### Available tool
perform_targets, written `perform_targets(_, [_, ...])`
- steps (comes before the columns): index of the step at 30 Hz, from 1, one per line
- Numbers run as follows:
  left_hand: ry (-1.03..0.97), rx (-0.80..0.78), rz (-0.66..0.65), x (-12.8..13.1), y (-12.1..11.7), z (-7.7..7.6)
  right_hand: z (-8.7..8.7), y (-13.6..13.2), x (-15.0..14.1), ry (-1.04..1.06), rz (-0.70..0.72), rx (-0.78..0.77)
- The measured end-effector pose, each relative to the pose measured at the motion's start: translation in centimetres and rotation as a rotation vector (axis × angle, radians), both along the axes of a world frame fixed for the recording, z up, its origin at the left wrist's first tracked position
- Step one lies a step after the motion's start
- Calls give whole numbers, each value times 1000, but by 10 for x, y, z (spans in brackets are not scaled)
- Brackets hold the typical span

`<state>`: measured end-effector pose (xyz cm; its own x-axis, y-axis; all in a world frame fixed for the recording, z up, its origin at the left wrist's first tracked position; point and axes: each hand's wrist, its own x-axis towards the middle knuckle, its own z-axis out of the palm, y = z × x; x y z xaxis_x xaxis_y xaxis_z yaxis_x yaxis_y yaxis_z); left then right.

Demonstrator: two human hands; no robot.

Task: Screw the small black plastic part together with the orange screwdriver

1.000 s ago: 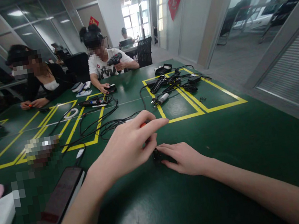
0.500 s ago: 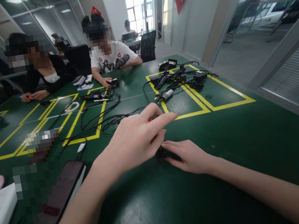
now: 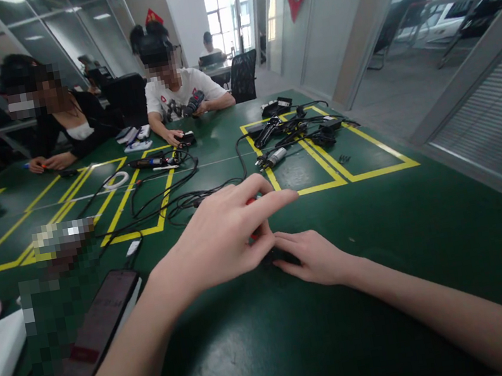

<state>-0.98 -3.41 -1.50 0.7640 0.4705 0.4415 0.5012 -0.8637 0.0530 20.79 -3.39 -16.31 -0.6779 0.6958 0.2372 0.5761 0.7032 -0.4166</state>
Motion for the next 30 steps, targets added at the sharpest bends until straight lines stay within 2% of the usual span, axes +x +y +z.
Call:
perform_targets(4, [4,5,30,0,0,0,1,0,0,-14,6,10])
perform_targets(8, [12,-16,-6,0,1,0,1,0,-1,-19,10,-3])
perform_targets(13, [-25,4,40,-1,1,-2,-1,0,0,-13,13,21])
perform_targets(17, [-23,-9,-3,-1,1,-1,0,0,1,7,16,-2])
perform_targets(30, [-28,34,-8,0,2,-3,0,0,-1,4,12,-1])
